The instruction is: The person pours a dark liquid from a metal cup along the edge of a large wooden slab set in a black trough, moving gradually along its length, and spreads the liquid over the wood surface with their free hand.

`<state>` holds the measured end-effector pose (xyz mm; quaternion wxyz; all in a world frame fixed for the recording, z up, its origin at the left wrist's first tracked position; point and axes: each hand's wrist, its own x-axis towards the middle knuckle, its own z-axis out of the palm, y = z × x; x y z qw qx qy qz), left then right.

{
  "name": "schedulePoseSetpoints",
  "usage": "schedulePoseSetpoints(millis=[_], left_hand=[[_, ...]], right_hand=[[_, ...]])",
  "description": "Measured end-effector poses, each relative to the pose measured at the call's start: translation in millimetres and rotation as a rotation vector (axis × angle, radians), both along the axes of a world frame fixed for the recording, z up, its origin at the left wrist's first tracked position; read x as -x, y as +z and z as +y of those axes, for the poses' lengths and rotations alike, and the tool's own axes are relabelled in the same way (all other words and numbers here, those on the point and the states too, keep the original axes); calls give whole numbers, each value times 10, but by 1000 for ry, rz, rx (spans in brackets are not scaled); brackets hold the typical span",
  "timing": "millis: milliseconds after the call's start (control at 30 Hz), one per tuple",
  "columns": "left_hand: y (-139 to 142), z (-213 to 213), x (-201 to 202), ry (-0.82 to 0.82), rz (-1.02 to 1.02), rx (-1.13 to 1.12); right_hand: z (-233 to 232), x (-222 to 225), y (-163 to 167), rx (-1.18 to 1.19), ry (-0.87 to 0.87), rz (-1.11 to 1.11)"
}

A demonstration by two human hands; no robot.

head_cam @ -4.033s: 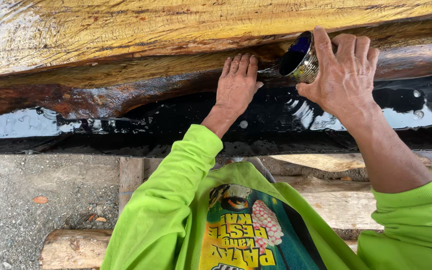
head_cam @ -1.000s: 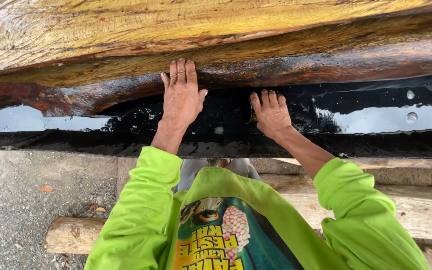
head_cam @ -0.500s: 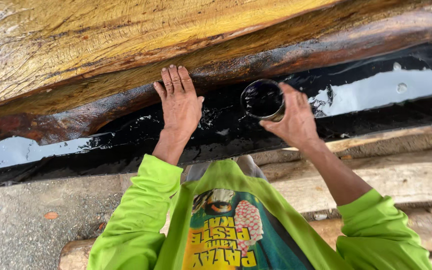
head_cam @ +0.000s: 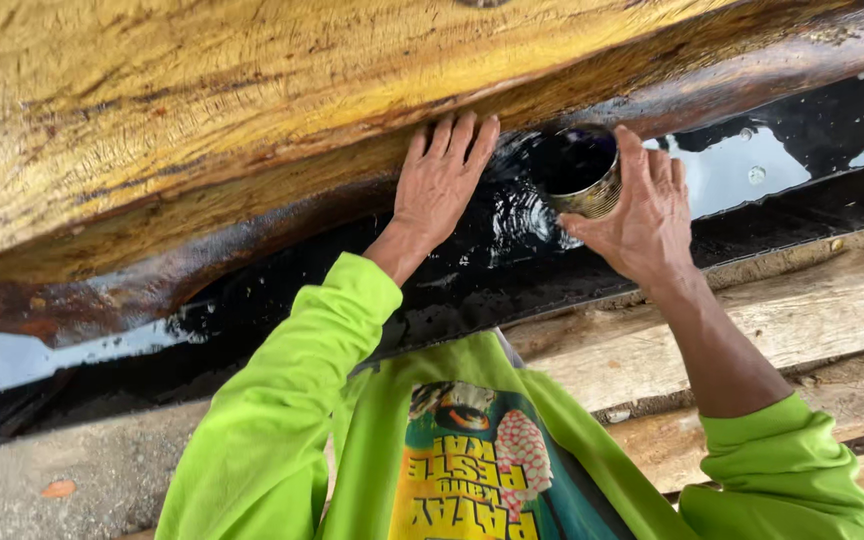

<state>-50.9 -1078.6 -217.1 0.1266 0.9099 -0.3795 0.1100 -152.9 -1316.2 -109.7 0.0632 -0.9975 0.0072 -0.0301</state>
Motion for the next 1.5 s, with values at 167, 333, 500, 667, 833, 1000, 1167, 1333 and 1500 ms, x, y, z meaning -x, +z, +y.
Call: schedulePoseSetpoints(millis=[167, 333, 500, 667, 833, 1000, 1167, 1333, 1500], left_hand=[[-5, 0, -30, 19, 12, 10], [-4, -43, 13, 47, 64, 1], [-46, -374, -58, 49, 122, -7], [-82, -796, -193, 6, 99, -37], [-9, -976, -206, 21, 226, 61], [80, -1001, -182, 93, 216, 122], [136, -1052, -143, 154, 270, 76], [163, -1034, -128, 210, 354, 76], [165, -1038, -167, 212, 382, 29]], right_hand=[[133, 30, 9, -93, -102, 117], [157, 39, 15, -96, -102, 111], [-14, -4, 108, -63, -171, 132], [-258, -44, 186, 5, -122, 69], [-522, -107, 264, 17, -81, 77], [-829, -139, 289, -4, -33, 115], [-1146, -162, 210, 30, 53, 103], [-1242, -191, 167, 43, 87, 128], [-1161, -266, 242, 59, 64, 147]])
